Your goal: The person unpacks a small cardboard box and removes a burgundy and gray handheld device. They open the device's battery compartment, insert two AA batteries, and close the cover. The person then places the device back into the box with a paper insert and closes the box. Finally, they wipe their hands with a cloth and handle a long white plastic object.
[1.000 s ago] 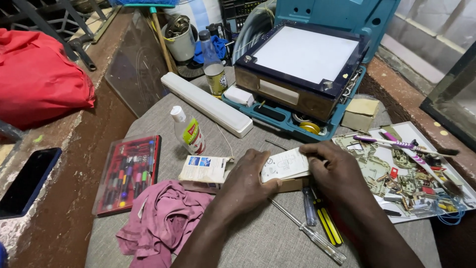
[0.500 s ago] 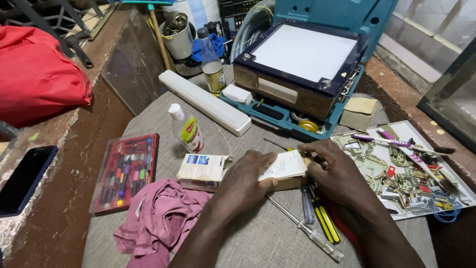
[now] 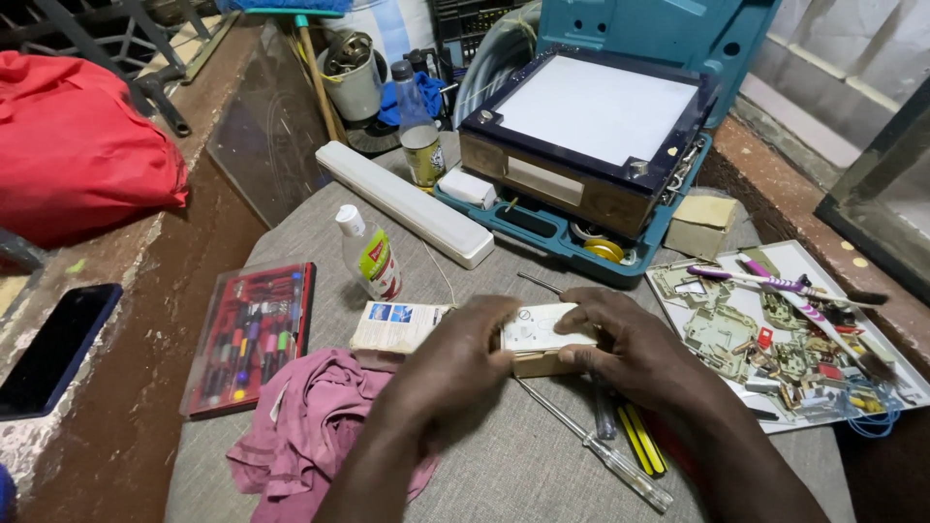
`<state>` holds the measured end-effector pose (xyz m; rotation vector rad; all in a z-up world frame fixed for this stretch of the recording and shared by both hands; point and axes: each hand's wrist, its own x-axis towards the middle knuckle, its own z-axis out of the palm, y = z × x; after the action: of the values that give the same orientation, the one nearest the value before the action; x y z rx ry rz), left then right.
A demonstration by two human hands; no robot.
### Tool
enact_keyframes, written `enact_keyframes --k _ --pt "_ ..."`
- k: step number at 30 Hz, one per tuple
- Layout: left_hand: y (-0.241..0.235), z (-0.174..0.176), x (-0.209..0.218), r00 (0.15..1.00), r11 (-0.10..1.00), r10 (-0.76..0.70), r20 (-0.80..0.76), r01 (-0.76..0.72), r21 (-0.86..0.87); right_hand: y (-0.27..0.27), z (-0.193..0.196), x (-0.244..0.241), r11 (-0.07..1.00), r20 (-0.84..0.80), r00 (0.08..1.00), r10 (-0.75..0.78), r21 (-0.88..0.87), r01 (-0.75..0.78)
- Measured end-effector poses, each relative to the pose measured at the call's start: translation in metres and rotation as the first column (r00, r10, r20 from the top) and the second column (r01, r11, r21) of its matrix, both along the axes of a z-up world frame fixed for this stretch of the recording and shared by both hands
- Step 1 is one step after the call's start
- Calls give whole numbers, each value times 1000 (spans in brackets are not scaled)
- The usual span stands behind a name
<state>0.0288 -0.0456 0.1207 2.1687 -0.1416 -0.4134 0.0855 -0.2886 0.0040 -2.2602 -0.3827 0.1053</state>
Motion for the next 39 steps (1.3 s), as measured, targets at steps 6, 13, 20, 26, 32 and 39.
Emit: enact_keyframes --k 6,13,20,26,32,39 --pt "23 -63 37 939 989 -127 319 96 110 1 11 -1 995 -60 998 36 -88 -42" --pt "101 -52 52 794 987 -98 600 1 159 1 19 0 981 1 993 120 -153 -118" --pt "99 -64 42 968 861 -179 174 69 503 2 13 7 968 14 985 173 -184 -168" --pt "112 -82 54 979 896 -136 150 57 440 8 13 5 984 41 989 140 -114 -134" --pt "99 -68 49 961 951 -169 220 101 293 21 15 4 974 110 973 201 -131 -186" --pt "92 -78 56 914 907 -303 270 190 376 27 23 2 921 21 963 269 -300 -250"
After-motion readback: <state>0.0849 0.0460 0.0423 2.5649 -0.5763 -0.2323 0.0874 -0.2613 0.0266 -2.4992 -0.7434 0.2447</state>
